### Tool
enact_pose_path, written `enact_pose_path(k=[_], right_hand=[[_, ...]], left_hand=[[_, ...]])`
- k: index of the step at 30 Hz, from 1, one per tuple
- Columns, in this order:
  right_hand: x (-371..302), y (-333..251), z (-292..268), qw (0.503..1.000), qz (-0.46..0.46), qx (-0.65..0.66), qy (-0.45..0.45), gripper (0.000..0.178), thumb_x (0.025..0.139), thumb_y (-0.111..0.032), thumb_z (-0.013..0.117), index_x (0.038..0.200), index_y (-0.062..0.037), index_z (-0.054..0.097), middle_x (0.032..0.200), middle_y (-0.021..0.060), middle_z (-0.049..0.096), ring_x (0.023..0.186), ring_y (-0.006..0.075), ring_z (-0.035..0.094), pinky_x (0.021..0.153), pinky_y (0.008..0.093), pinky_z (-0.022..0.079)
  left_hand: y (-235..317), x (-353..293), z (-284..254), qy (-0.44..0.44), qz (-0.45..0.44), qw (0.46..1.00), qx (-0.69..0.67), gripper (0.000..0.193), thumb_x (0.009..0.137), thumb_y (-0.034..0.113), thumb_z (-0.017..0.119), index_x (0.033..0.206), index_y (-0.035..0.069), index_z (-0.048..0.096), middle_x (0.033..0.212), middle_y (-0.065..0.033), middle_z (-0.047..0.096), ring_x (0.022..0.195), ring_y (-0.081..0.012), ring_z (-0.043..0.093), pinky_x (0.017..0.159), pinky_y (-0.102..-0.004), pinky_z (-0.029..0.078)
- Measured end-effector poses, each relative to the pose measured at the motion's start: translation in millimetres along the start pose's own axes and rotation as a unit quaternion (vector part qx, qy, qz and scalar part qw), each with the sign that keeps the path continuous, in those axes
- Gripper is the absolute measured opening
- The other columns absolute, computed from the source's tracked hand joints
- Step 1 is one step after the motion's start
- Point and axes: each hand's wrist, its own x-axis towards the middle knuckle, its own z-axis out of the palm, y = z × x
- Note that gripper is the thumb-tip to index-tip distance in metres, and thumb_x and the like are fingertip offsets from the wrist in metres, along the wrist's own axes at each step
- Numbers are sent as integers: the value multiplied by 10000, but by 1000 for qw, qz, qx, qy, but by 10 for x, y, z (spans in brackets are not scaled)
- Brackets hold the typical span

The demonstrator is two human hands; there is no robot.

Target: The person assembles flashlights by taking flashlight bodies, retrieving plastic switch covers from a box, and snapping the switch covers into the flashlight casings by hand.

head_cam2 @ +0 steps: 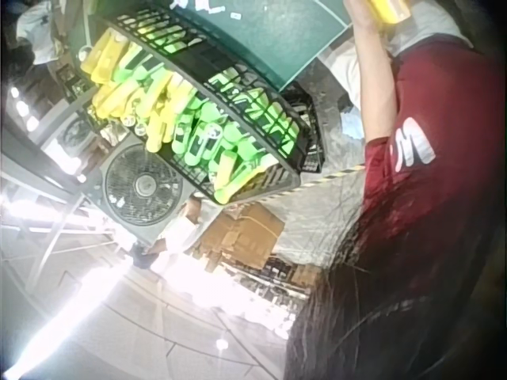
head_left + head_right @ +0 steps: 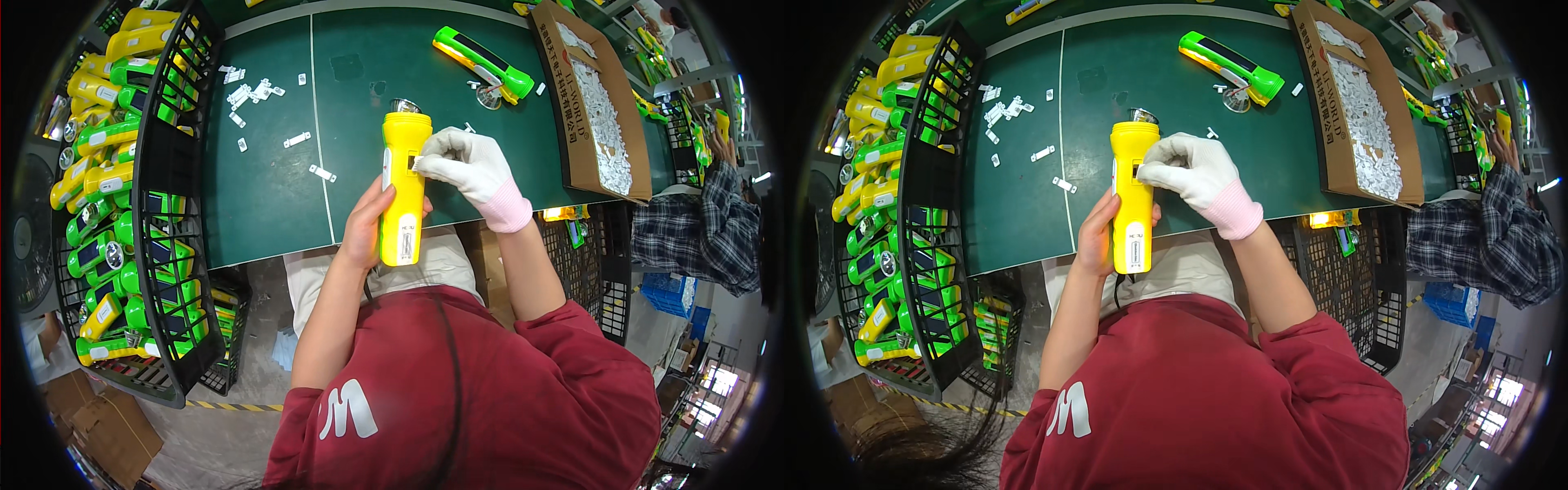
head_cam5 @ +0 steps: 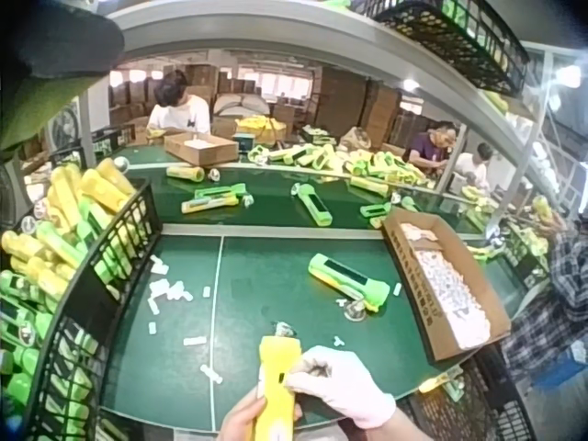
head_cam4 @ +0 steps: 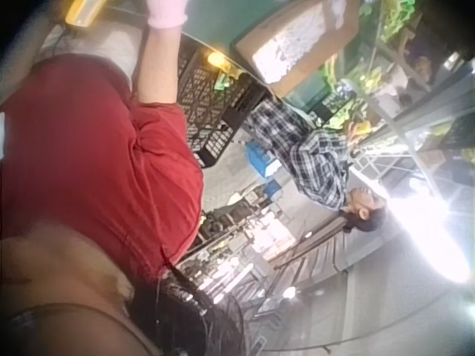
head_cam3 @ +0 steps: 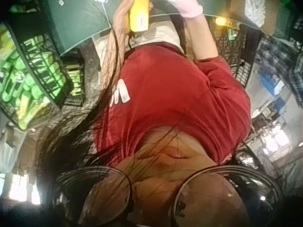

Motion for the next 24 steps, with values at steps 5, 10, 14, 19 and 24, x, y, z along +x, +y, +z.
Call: enact_pose_path(k=[5,10,14,19,24], right_hand=[[16,-2,-22,999,25,-4,-39,203,737,-116,693,859,30,622,781,45,623,715,66,562,666,205,457],[-18,-15,7,998,44,41,-25,197,735,-111,694,852,33,627,779,46,627,708,70,571,661,209,461],[-46,-29,9,996,56,66,-15,191,736,-115,692,838,35,631,775,51,630,698,76,578,657,210,462],[-13,-18,9,997,70,28,0,204,728,-119,696,837,37,624,779,65,630,714,99,589,660,216,472],[-15,69,78,997,62,2,35,339,727,-153,697,968,50,574,850,103,632,755,130,612,705,250,493]], left_hand=[[-13,19,-27,-6,3,1000,-9,404,940,267,378,1263,25,362,973,-171,589,858,-195,583,736,-279,473],[-13,10,-51,-18,-5,998,53,441,930,260,382,1287,5,334,1021,-174,552,921,-243,561,808,-329,452],[-14,2,-29,-6,-4,997,70,448,926,263,395,1288,6,331,1000,-175,563,916,-229,563,803,-316,451],[-8,-1,-8,12,-15,995,94,447,925,261,402,1290,13,331,985,-174,575,906,-216,570,800,-301,451],[-13,-9,-26,14,-13,996,93,446,930,260,395,1296,16,324,988,-175,576,910,-222,575,797,-302,457]])
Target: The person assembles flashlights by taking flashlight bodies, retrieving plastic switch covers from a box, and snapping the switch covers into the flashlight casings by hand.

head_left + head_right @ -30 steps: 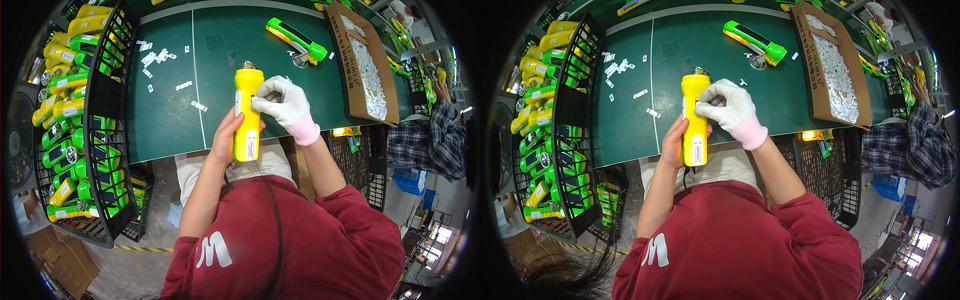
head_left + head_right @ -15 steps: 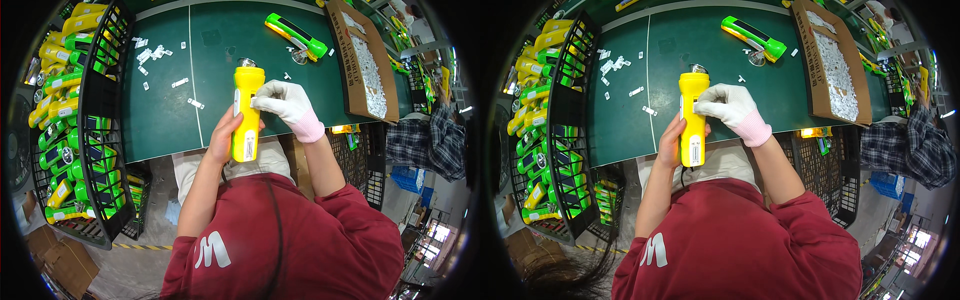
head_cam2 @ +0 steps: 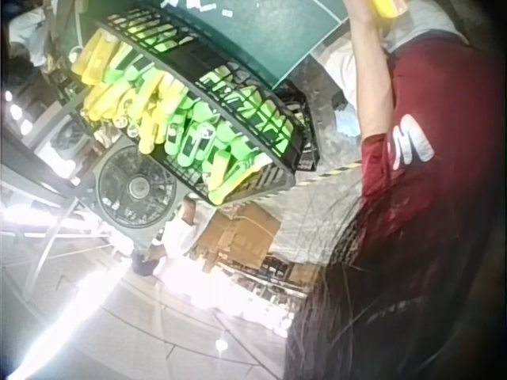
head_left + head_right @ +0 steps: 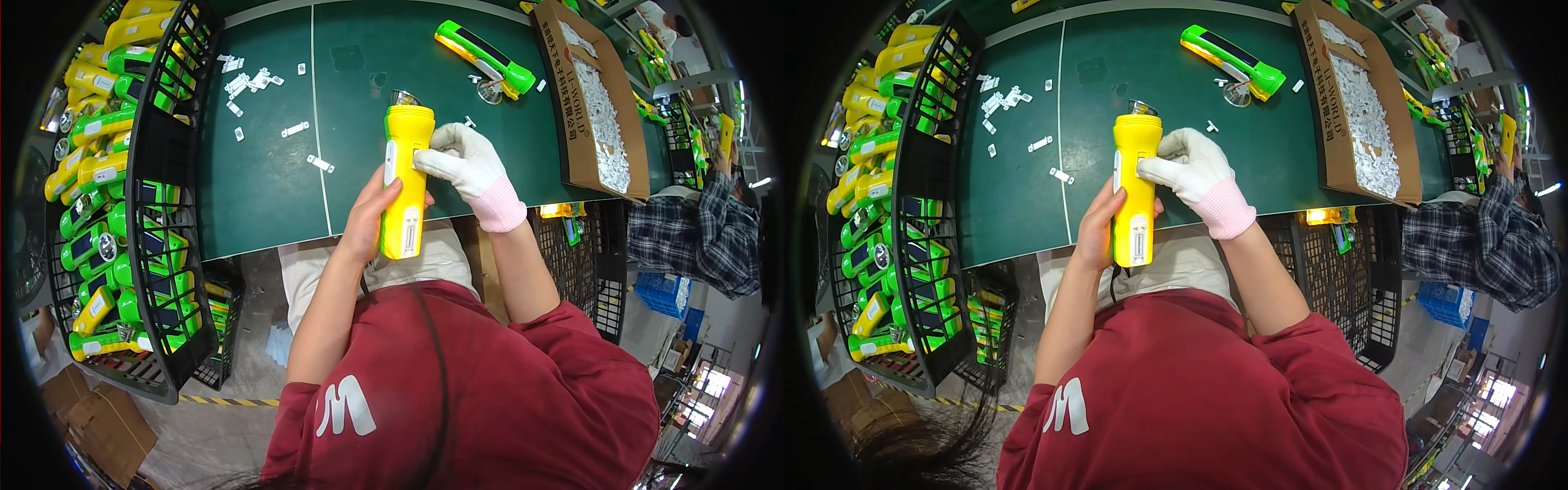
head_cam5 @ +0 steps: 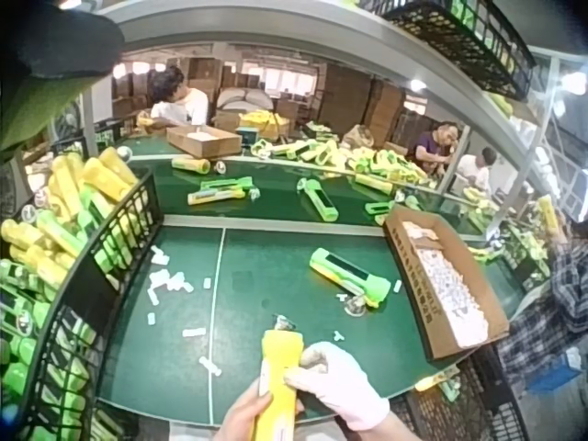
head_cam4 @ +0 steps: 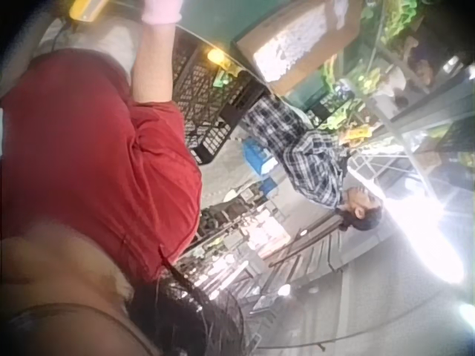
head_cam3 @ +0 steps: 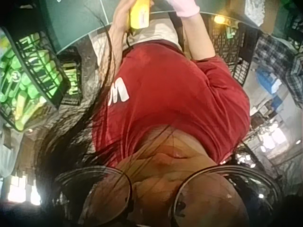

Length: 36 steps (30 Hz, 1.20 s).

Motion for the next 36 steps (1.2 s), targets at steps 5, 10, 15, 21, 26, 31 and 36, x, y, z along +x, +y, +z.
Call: enact_pose_path(k=[5,10,15,21,26,31,36], right_hand=[[26,138,33,999,-42,18,6,499,798,-146,639,1200,51,418,1080,148,556,997,155,554,851,274,454],[63,86,14,994,-29,78,-76,590,813,-155,610,1285,58,326,1173,155,518,1068,178,521,910,291,416],[123,201,81,986,-42,136,-89,565,829,-161,583,1299,33,338,1171,127,519,1073,170,508,913,286,405],[13,165,315,990,-88,107,3,554,829,-179,567,1298,15,345,1120,135,559,1000,177,556,866,292,442],[48,163,270,982,-68,171,-50,490,863,-190,549,1273,19,381,1107,93,550,976,123,533,847,248,422],[152,275,353,976,-82,200,-5,493,836,-158,587,1244,46,399,1066,137,585,952,162,577,820,273,461],[146,299,408,983,-106,149,26,425,897,-184,513,1256,17,407,1091,81,546,955,114,532,837,244,425]], left_hand=[[-1,7,-7,-5,-11,1000,-21,454,933,266,392,1311,28,312,989,-173,575,906,-228,585,774,-313,477],[16,15,-25,-12,-23,1000,13,456,936,272,389,1319,38,307,993,-171,576,895,-228,597,726,-311,504],[-17,35,-26,-7,-9,1000,-3,451,937,261,391,1324,46,306,1020,-166,574,911,-220,594,771,-312,491],[19,15,105,66,17,997,-31,411,938,251,396,1274,19,356,960,-142,597,845,-199,593,759,-284,463],[2,12,68,51,23,998,-16,417,944,259,378,1280,14,352,958,-134,591,861,-199,588,764,-285,462],[17,11,113,69,31,996,-38,412,947,255,376,1285,20,354,983,-129,584,859,-193,588,766,-288,463],[24,-5,171,121,23,990,-64,389,945,236,386,1273,26,370,975,-113,581,851,-188,583,766,-291,462]])
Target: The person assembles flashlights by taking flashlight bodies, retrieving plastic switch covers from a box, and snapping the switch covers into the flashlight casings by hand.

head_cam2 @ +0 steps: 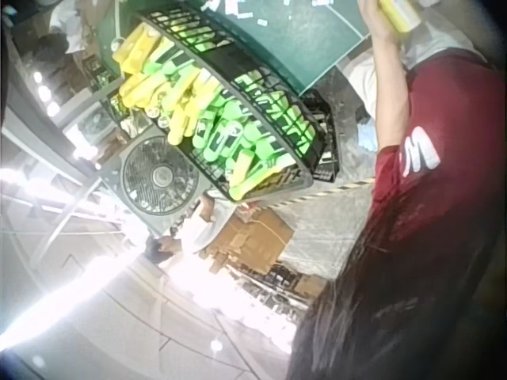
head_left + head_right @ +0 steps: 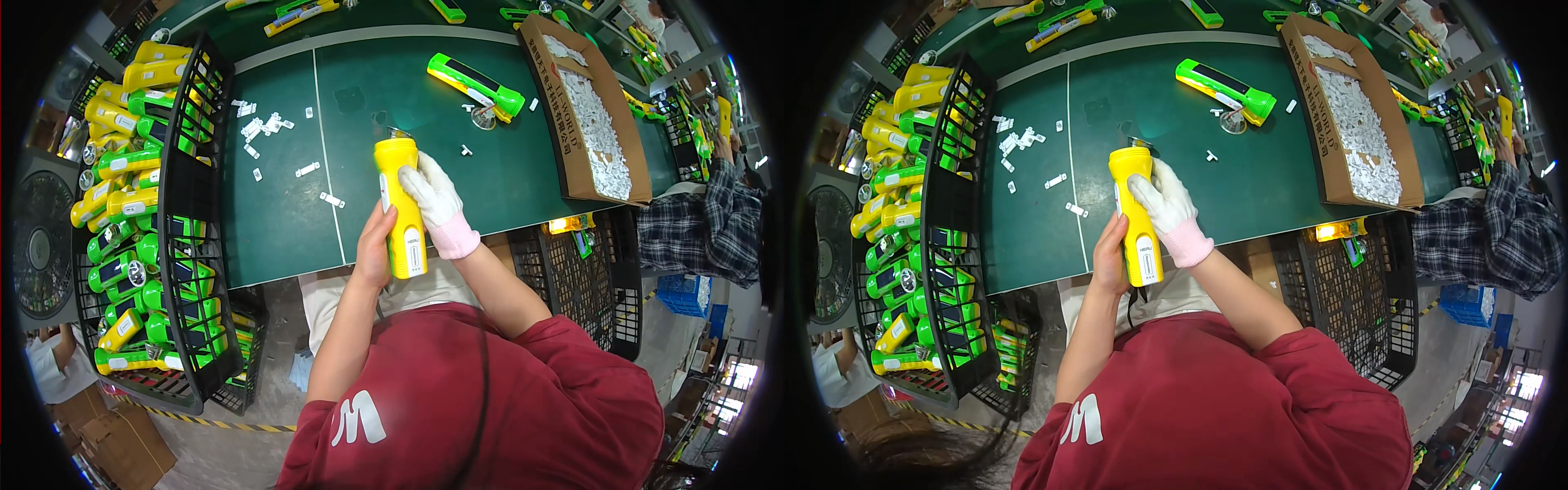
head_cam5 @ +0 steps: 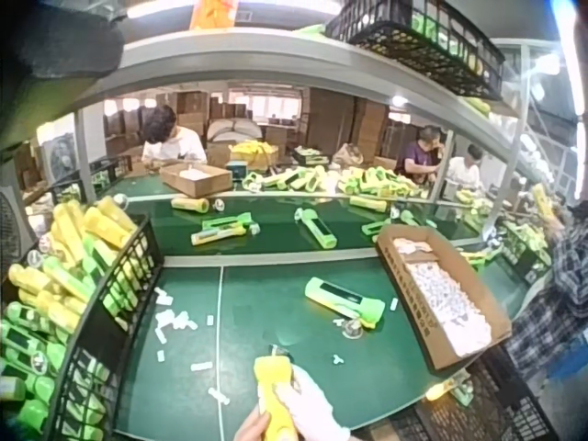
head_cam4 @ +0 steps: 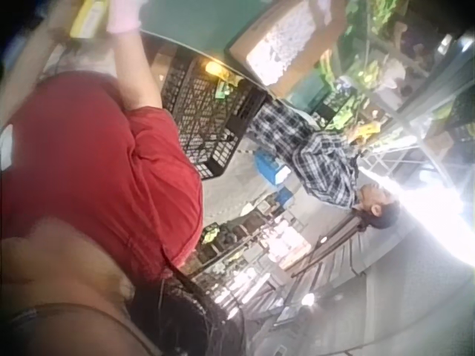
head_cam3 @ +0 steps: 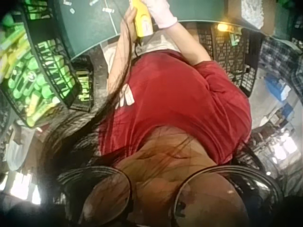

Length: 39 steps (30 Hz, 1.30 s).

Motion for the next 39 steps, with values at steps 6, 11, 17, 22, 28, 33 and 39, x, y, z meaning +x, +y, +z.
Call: enact_pose_path(k=[6,11,17,22,28,33,39], right_hand=[[1,-46,-16,993,5,105,-53,420,901,-200,517,1254,4,418,1069,63,543,936,100,526,821,232,425],[6,-84,-36,995,10,77,-66,417,898,-206,515,1248,1,424,1054,71,553,918,107,540,810,232,433],[44,-70,-139,966,-104,-231,40,457,825,-229,591,1203,-5,466,1101,160,567,961,259,581,825,348,459],[-105,-155,-362,792,-346,-461,202,336,715,-79,644,1046,-64,586,1053,147,568,976,306,555,851,389,432],[-82,-700,-453,783,-436,-438,75,666,602,-63,690,1233,-106,479,1221,136,468,1106,325,475,909,395,394],[-119,-1102,-477,752,-305,-546,-206,541,600,-151,698,1114,-153,530,1078,60,538,919,290,549,768,369,460],[-102,-1152,-364,745,-341,-560,-128,435,566,-170,723,945,-124,515,944,67,523,875,272,539,738,363,456]], left_hand=[[-12,18,-49,-36,9,999,13,357,945,231,378,1239,30,385,961,-118,581,849,-196,581,767,-299,459],[-53,29,-131,-57,6,998,-1,433,949,222,376,1343,50,326,1162,-93,537,968,-195,574,830,-330,474],[-30,24,-95,-15,26,992,-124,419,949,216,353,1330,46,320,1169,-122,523,1021,-244,548,891,-351,433],[297,-36,89,-36,104,993,-35,458,929,181,395,1350,32,293,1261,-171,475,1122,-296,501,950,-423,420],[687,-45,-28,-242,-152,958,38,505,901,227,466,1327,4,314,1126,-216,544,881,-272,617,822,-354,490],[911,-223,154,-234,-144,947,164,562,911,383,434,1300,-8,328,1081,-254,566,756,-274,638,643,-314,532],[982,-169,-224,-299,-131,945,-19,802,856,652,305,1355,28,256,1200,-312,477,808,-294,636,605,-312,547]])
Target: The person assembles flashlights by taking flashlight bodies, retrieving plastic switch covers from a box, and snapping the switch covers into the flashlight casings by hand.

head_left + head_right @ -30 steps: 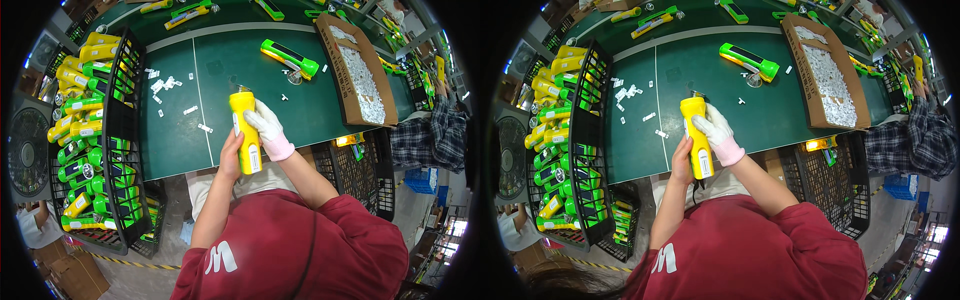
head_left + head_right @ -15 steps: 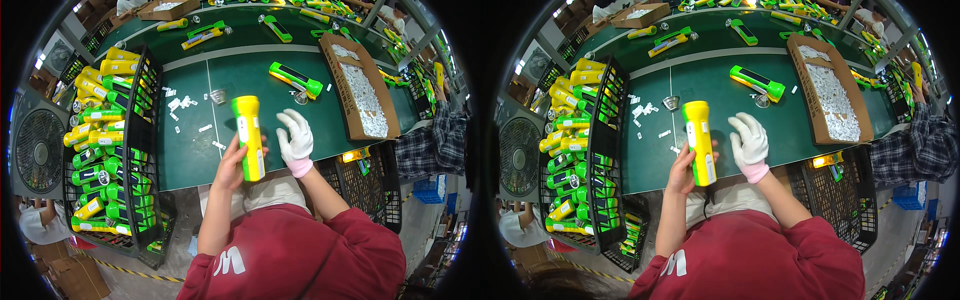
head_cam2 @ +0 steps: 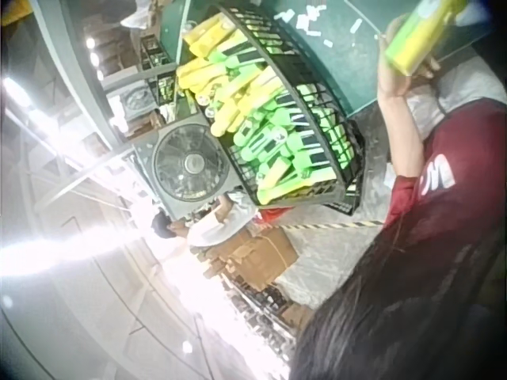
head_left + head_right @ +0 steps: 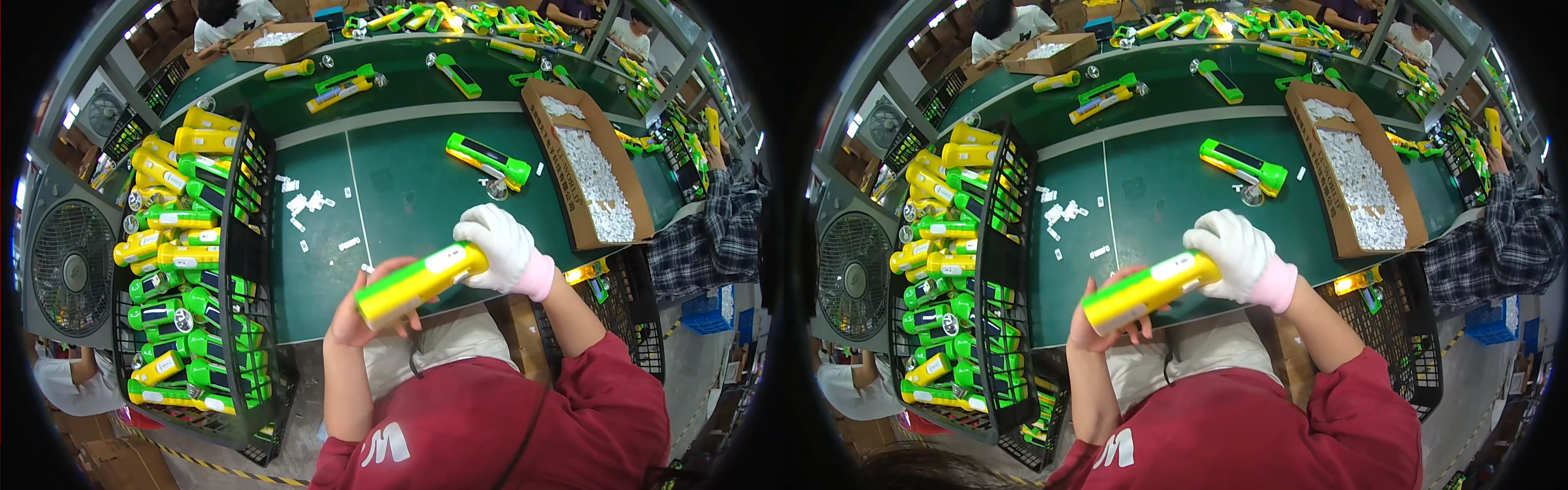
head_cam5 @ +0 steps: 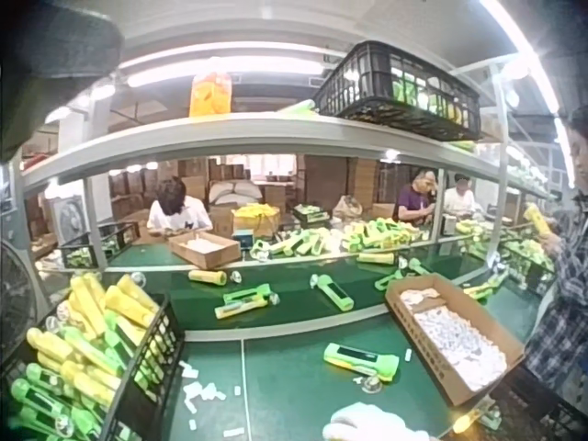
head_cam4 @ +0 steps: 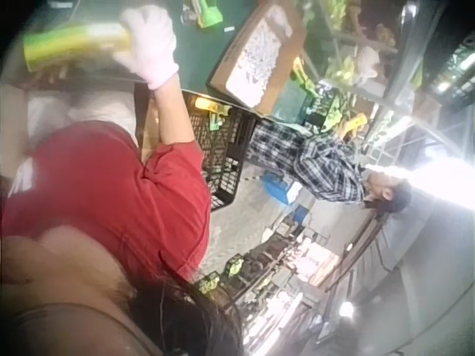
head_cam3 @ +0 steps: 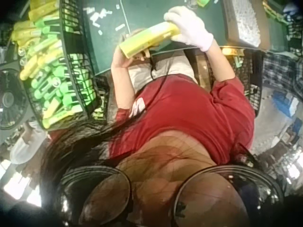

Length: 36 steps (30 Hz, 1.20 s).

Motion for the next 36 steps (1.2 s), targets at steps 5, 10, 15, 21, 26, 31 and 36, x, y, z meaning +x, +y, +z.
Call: enact_pose_path(k=[5,10,15,21,26,31,36], right_hand=[[138,12,140,993,-111,-49,-1,393,572,-138,680,921,-102,502,906,81,535,865,278,541,817,388,424],[272,38,-68,922,-5,171,-347,559,665,-375,705,1084,-61,510,928,156,590,853,332,585,723,394,466],[550,233,14,927,125,209,-285,616,657,-422,665,1102,-21,523,901,194,609,819,331,607,744,381,484],[1253,1027,379,918,376,127,16,602,619,-414,701,945,59,522,851,222,608,812,327,615,732,392,485],[1924,2218,868,903,423,-9,81,649,640,-431,727,1004,67,524,963,251,595,916,361,597,802,389,485],[2589,2698,1310,802,582,-13,131,810,694,-467,719,1231,21,359,1240,240,410,1151,351,459,960,388,401],[2868,3376,1673,814,525,-12,247,813,782,-439,588,1259,136,267,1244,295,365,1212,404,361,1011,402,326]], left_hand=[[67,-157,-29,91,-41,981,166,661,816,309,620,1322,19,308,1116,-168,549,852,-243,620,605,-267,533],[248,-263,-37,83,-6,915,395,622,682,24,699,1244,16,433,1092,-90,576,1035,-164,528,899,-299,413],[163,-108,44,381,239,832,324,530,747,-51,610,1223,8,384,1176,-126,500,1039,-191,524,835,-306,458],[-96,-165,-378,536,256,558,579,198,766,-3,571,957,-27,527,909,-133,548,793,-226,552,666,-318,444],[-75,-112,-401,530,186,540,627,168,752,5,571,911,-33,533,859,-144,531,759,-263,544,650,-347,444],[-68,-136,-426,544,162,526,633,143,752,-1,567,889,-24,531,835,-139,526,741,-264,542,643,-347,452],[-75,-109,-453,541,156,523,639,149,737,-7,584,876,-13,528,812,-125,522,726,-241,538,629,-332,447]])
